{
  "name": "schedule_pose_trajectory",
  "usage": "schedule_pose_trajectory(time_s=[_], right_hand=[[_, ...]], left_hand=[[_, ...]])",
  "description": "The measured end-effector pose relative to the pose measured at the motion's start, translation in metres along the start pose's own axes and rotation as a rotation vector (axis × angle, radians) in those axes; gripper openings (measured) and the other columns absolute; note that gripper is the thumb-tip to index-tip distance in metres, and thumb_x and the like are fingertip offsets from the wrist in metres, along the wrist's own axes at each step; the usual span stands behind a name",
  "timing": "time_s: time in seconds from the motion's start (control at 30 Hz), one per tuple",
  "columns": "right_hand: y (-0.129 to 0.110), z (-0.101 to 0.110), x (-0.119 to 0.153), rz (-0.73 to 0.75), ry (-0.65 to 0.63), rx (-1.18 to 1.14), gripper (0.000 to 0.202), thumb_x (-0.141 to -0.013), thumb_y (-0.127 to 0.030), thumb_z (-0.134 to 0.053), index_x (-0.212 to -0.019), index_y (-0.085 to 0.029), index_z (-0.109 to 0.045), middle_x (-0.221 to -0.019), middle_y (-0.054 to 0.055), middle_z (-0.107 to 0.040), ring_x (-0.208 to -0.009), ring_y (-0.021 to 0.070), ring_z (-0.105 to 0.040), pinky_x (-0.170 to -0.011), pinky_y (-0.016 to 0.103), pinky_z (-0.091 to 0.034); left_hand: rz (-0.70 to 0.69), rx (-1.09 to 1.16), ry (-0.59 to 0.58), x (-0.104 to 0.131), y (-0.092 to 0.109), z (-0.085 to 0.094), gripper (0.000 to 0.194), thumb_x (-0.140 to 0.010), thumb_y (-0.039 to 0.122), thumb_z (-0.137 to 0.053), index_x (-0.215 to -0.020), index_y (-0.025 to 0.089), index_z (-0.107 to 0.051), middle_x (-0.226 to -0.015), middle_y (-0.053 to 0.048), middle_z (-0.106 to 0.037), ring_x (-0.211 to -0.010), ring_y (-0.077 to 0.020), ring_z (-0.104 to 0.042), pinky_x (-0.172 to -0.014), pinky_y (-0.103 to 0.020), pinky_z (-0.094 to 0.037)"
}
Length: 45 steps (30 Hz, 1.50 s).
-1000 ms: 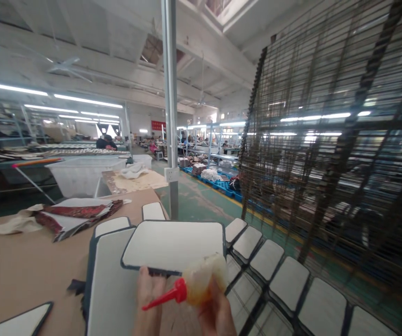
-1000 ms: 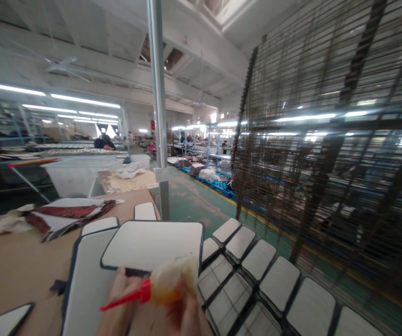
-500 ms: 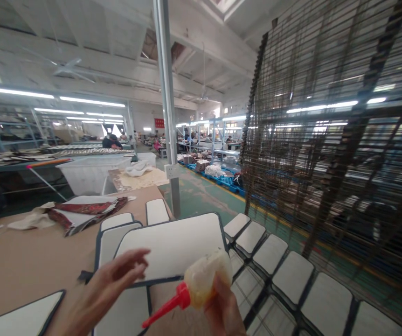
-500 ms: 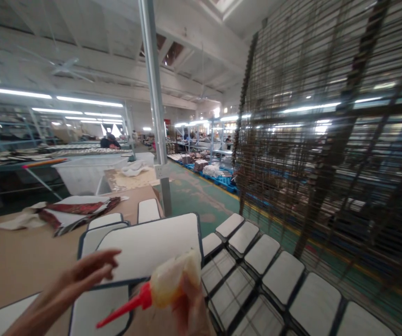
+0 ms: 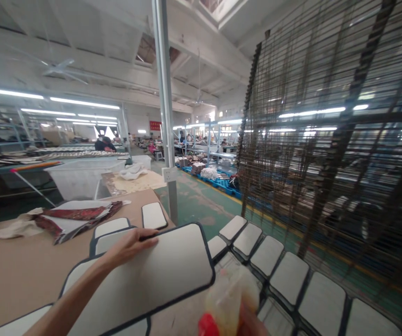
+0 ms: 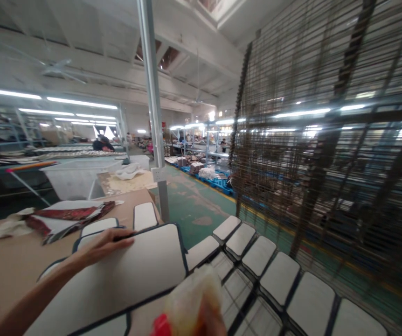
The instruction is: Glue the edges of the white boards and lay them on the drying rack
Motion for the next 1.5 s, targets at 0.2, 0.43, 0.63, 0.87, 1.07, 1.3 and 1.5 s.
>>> schedule_pose_trajectory(time_s=[0.2, 0.43, 0.63, 0.87, 1.07, 1.3, 1.5], right_hand=[[-0.116, -0.038, -0.016, 0.618, 0.111, 0.137, 0.035, -0.055, -0.035, -0.089, -0.086, -0.027, -0.074, -0.090, 0.002, -0.075, -0.083, 0.0233, -0.070, -0.075, 0.031, -0.058], [-0.142, -0.069, -0.029, 0.706, -0.064, 0.411, 0.039, -0.054, -0.028, -0.089, -0.089, -0.023, -0.073, -0.079, 0.003, -0.072, -0.068, 0.0189, -0.066, -0.063, 0.028, -0.057], [-0.139, -0.074, -0.018, 0.689, -0.156, 0.509, 0.043, -0.058, -0.033, -0.086, -0.096, -0.021, -0.071, -0.083, 0.007, -0.072, -0.069, 0.0226, -0.066, -0.069, 0.036, -0.057], [-0.140, -0.072, -0.009, 0.690, -0.171, 0.515, 0.045, -0.056, -0.035, -0.086, -0.097, -0.023, -0.072, -0.078, 0.005, -0.072, -0.067, 0.0237, -0.067, -0.070, 0.039, -0.058], [-0.141, -0.077, -0.006, 0.686, -0.193, 0.495, 0.042, -0.058, -0.035, -0.085, -0.096, -0.022, -0.071, -0.080, 0.007, -0.072, -0.070, 0.0248, -0.067, -0.079, 0.045, -0.056], [-0.138, -0.074, -0.002, 0.672, -0.167, 0.489, 0.042, -0.054, -0.036, -0.086, -0.092, -0.022, -0.073, -0.076, 0.006, -0.072, -0.063, 0.0232, -0.067, -0.069, 0.040, -0.059], [-0.132, -0.079, 0.005, 0.592, -0.211, 0.456, 0.046, -0.053, -0.035, -0.086, -0.094, -0.023, -0.072, -0.079, 0.009, -0.073, -0.077, 0.0320, -0.069, -0.083, 0.053, -0.054]], left_hand=[[0.064, 0.187, -0.128, 0.024, -0.013, 0.000, 0.050, -0.077, 0.053, -0.062, -0.113, 0.019, -0.071, -0.101, -0.004, -0.075, -0.103, -0.0286, -0.063, -0.086, -0.028, -0.048], [0.116, 0.302, -0.225, 0.050, 0.016, 0.001, 0.046, -0.080, 0.047, -0.061, -0.115, 0.018, -0.070, -0.097, 0.001, -0.076, -0.091, -0.0236, -0.066, -0.079, -0.025, -0.050], [0.203, 0.381, -0.164, 0.060, 0.023, 0.002, 0.043, -0.075, 0.044, -0.065, -0.105, 0.015, -0.074, -0.088, 0.000, -0.077, -0.079, -0.0209, -0.066, -0.070, -0.023, -0.050], [0.262, 0.429, -0.014, 0.065, 0.013, 0.003, 0.048, -0.065, 0.046, -0.069, -0.100, 0.013, -0.075, -0.084, -0.003, -0.077, -0.075, -0.0201, -0.067, -0.066, -0.022, -0.050], [0.253, 0.453, -0.043, 0.069, 0.019, -0.002, 0.048, -0.066, 0.048, -0.066, -0.098, 0.013, -0.075, -0.080, -0.003, -0.077, -0.071, -0.0192, -0.067, -0.058, -0.019, -0.047], [0.298, 0.461, 0.044, 0.073, 0.016, 0.000, 0.048, -0.062, 0.046, -0.069, -0.097, 0.014, -0.075, -0.080, -0.003, -0.077, -0.068, -0.0188, -0.066, -0.060, -0.022, -0.048], [0.313, 0.472, 0.035, 0.076, 0.015, -0.001, 0.048, -0.062, 0.047, -0.068, -0.094, 0.012, -0.076, -0.073, -0.004, -0.076, -0.062, -0.0180, -0.065, -0.056, -0.022, -0.047]])
Point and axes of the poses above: each hand's wrist, its own x-axis away from the middle knuckle, its own z-axis out of the back of the hand, y = z × x, the point moved 4 cm from there along -x, towards the middle knuckle
